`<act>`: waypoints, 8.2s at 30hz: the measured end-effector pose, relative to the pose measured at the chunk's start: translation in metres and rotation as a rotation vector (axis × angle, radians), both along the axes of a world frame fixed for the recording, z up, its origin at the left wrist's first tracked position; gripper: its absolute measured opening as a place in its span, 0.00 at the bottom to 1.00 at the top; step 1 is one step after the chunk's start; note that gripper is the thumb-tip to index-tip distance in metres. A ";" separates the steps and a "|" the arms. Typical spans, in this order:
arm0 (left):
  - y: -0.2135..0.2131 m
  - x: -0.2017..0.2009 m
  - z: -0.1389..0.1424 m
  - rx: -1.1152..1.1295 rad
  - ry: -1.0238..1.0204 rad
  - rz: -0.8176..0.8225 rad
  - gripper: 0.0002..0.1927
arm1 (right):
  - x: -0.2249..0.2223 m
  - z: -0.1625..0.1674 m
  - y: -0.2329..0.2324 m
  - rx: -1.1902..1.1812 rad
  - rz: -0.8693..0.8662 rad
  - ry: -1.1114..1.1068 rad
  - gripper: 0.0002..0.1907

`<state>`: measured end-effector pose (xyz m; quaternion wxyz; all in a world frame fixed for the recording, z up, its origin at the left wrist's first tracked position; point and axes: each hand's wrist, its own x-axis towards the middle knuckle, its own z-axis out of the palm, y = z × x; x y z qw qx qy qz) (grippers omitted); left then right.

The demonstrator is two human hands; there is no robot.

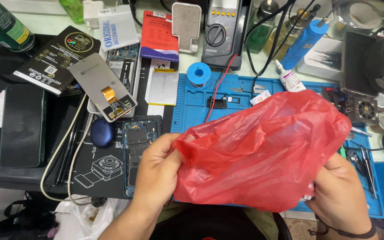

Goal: The person uses a metal prying tool to separate the screen assembly from the phone frame along the edges. They then use a brush to clean the interior of the frame and handle a new screen assembly, peeling protective film from its ribbon cable.

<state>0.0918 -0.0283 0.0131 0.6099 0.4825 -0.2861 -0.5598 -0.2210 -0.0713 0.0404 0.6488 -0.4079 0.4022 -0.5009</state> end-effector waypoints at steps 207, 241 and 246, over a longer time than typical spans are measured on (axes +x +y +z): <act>-0.005 -0.052 0.037 -0.117 0.039 -0.509 0.12 | 0.063 0.078 -0.004 -1.246 0.041 1.101 0.13; 0.013 -0.041 0.035 -0.186 -0.041 -0.677 0.13 | 0.042 0.089 -0.003 -1.221 0.494 1.025 0.12; 0.014 -0.040 0.037 -0.193 -0.057 -0.609 0.12 | 0.043 0.091 0.008 -1.248 0.318 1.073 0.15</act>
